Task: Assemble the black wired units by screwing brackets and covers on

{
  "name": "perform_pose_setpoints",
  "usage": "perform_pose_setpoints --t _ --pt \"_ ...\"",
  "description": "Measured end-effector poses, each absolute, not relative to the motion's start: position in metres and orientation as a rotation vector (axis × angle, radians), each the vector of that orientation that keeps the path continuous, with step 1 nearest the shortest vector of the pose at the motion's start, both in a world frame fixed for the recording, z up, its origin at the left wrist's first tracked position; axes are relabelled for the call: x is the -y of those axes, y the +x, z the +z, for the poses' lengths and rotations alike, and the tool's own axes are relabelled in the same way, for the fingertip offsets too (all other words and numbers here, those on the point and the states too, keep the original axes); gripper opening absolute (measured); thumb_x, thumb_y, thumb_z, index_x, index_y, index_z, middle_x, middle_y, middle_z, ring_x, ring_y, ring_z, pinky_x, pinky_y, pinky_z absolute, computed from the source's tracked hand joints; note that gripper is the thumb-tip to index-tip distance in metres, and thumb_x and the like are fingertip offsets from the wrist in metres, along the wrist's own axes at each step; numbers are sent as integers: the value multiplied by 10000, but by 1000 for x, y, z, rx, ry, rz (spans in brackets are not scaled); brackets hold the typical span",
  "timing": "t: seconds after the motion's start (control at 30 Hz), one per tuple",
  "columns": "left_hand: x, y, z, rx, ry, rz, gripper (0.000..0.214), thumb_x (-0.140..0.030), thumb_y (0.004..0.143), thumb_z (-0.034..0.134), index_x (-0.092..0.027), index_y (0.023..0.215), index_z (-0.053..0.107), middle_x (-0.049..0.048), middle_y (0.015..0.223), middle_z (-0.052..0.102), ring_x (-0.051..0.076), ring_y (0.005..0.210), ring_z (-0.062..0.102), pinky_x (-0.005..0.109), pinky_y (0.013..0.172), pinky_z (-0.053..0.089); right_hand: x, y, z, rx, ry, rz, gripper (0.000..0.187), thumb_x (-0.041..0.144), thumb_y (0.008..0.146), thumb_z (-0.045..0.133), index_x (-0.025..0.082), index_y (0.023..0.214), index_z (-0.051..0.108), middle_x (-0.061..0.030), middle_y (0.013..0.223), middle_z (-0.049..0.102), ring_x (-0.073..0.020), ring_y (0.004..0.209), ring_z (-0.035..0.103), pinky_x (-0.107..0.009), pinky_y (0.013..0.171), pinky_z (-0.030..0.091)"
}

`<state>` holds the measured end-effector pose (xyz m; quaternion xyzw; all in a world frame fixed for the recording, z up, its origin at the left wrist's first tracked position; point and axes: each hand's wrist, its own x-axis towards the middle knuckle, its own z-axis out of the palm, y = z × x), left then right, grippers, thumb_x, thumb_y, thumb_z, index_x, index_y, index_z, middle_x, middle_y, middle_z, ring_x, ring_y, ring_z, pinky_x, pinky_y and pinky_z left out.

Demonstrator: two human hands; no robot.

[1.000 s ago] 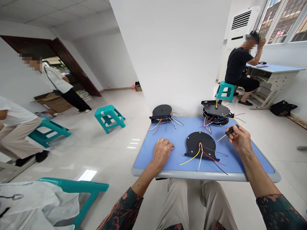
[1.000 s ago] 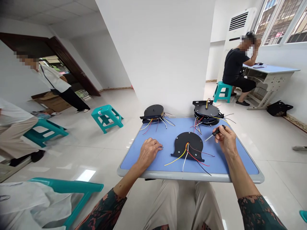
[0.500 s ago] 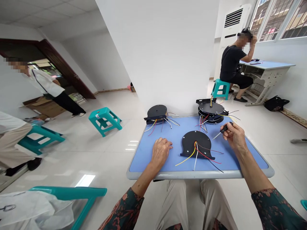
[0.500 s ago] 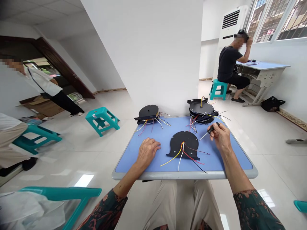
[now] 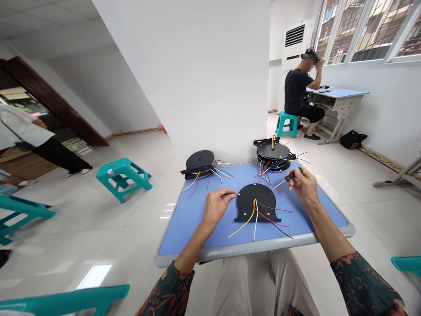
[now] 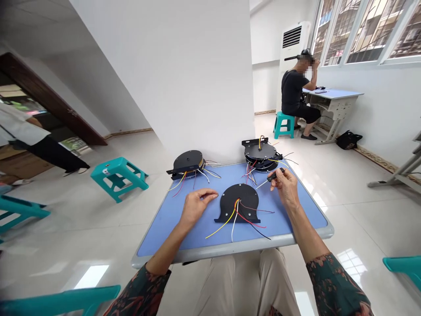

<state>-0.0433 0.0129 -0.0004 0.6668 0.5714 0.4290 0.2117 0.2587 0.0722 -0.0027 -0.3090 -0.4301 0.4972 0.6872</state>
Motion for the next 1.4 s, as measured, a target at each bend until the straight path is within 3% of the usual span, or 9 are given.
perform_pose_setpoints --t 0.27,0.63,1.4 --pt "-71 40 4 -1093 1367 1179 186 -293 652 799 -165 779 750 39 744 764 192 754 719 311 794 547 -68 257 -4 971 -600 1035 294 459 818 768 187 840 657 -31 817 726 -98 519 585 -214 399 517" --pt "-70 53 -14 -1106 1387 1120 128 -270 685 766 -182 776 781 23 780 768 177 756 697 283 786 526 -60 248 -2 1086 -586 959 201 392 908 692 207 979 652 -47 930 721 -135 638 639 -246 449 552" --pt "-68 57 -12 -1103 1291 1149 136 -262 650 792 -183 761 784 19 748 761 167 729 684 277 773 513 -58 249 -2 1166 -650 944 196 393 922 671 206 970 639 -48 929 724 -125 612 611 -244 444 538"
